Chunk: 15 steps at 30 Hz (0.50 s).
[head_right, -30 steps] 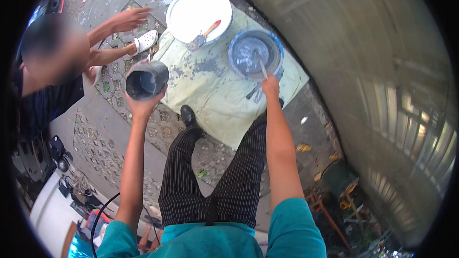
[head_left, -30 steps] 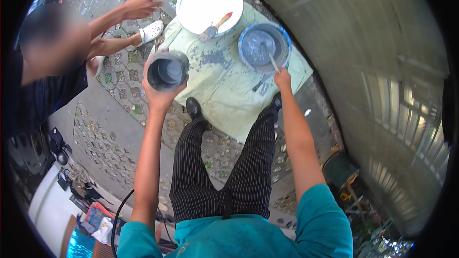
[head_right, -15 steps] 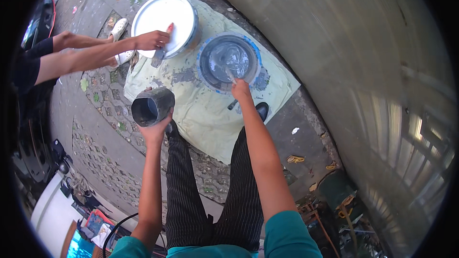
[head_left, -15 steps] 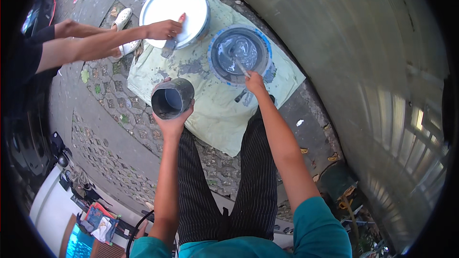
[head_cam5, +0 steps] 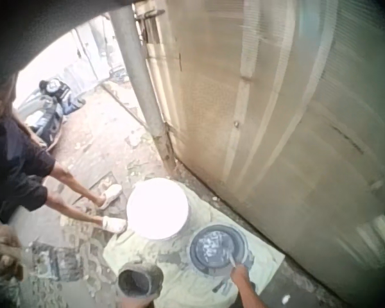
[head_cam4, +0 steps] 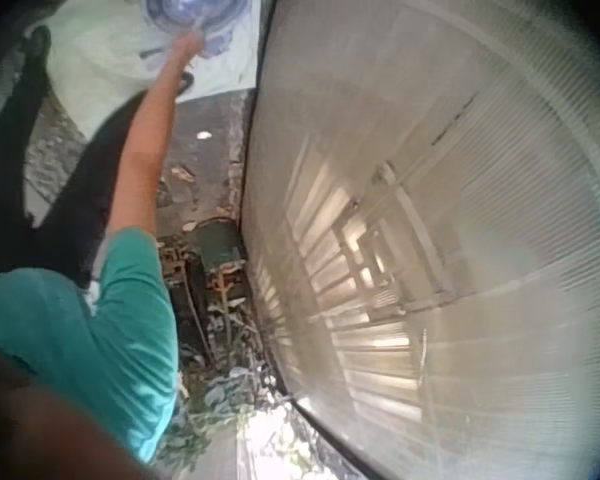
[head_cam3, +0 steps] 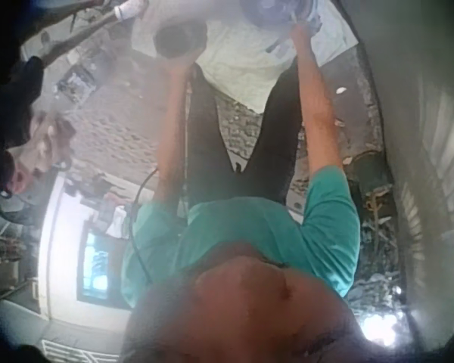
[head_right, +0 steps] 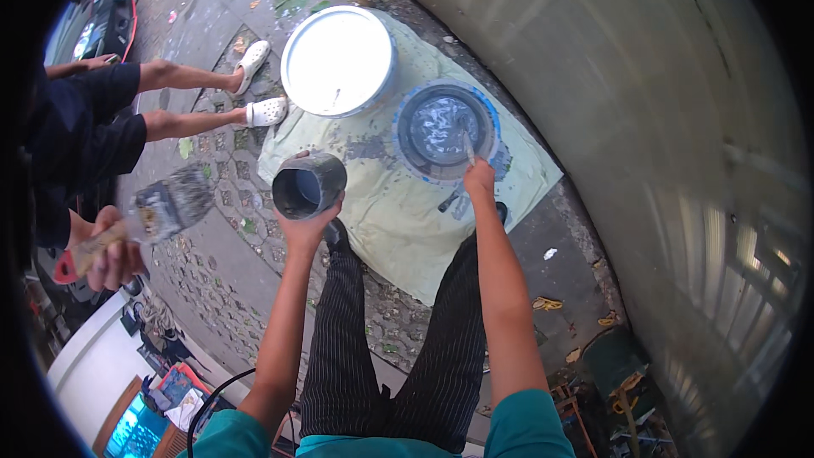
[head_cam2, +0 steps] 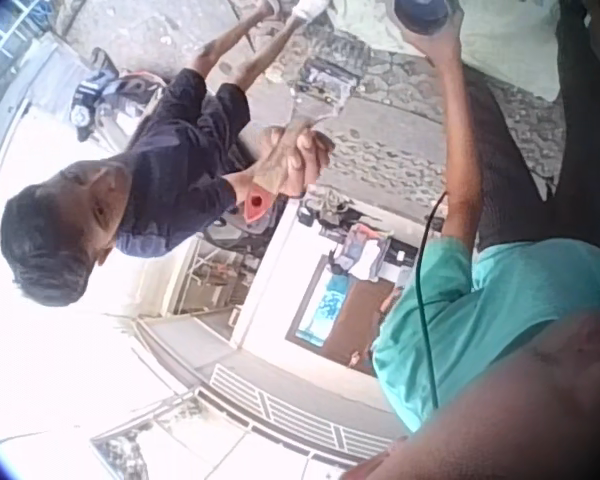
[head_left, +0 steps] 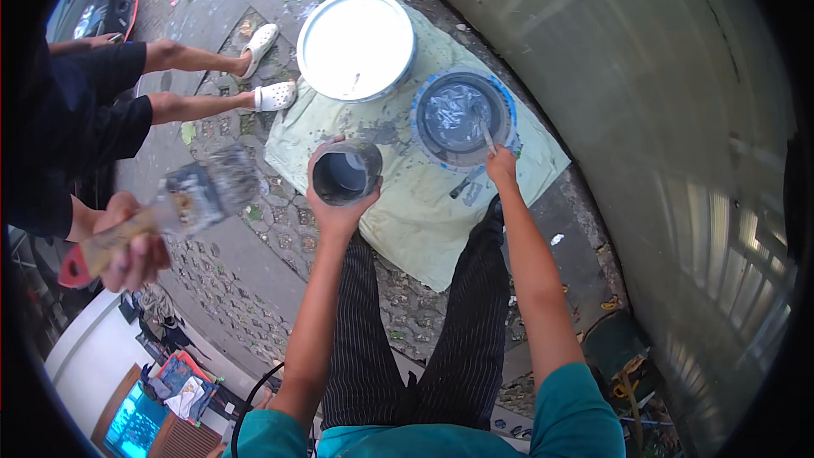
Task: The person paints a wall pillar using a paintbrush and a container. The person then walks over to the paint station, stirs paint in a bucket using a paintbrush, and places the brush into the container.
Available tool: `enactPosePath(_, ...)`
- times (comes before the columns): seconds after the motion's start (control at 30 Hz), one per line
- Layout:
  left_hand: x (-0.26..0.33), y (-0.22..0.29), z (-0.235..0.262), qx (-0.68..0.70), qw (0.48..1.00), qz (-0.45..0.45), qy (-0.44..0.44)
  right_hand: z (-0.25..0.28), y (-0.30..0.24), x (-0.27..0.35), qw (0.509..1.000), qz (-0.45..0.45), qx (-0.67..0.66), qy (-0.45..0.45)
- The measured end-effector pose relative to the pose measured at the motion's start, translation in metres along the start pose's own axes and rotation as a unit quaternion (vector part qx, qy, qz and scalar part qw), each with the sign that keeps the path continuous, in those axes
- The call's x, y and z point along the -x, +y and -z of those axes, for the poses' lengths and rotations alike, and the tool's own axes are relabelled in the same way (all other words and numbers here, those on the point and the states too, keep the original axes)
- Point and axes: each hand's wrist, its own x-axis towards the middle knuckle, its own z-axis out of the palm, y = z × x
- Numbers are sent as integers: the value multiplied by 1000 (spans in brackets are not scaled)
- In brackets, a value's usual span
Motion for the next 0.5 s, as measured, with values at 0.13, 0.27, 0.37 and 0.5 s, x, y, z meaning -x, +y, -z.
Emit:
enactPosePath(0.13,-1,-6,7,-1,1000,-15,4,-17,-9,5,999,15,-10,-37)
enactPosePath(0.27,2,-11,12,-50,999,-9,-20,-25,-11,11,999,25,-12,-25)
enactPosePath(0.37,6,-12,15,0,1000,15,-15,-24,-12,15,1000,14,-7,-9)
enactPosePath(0.5,10,-13,18,-59,998,0,-7,-16,-11,14,999,-15,15,-34)
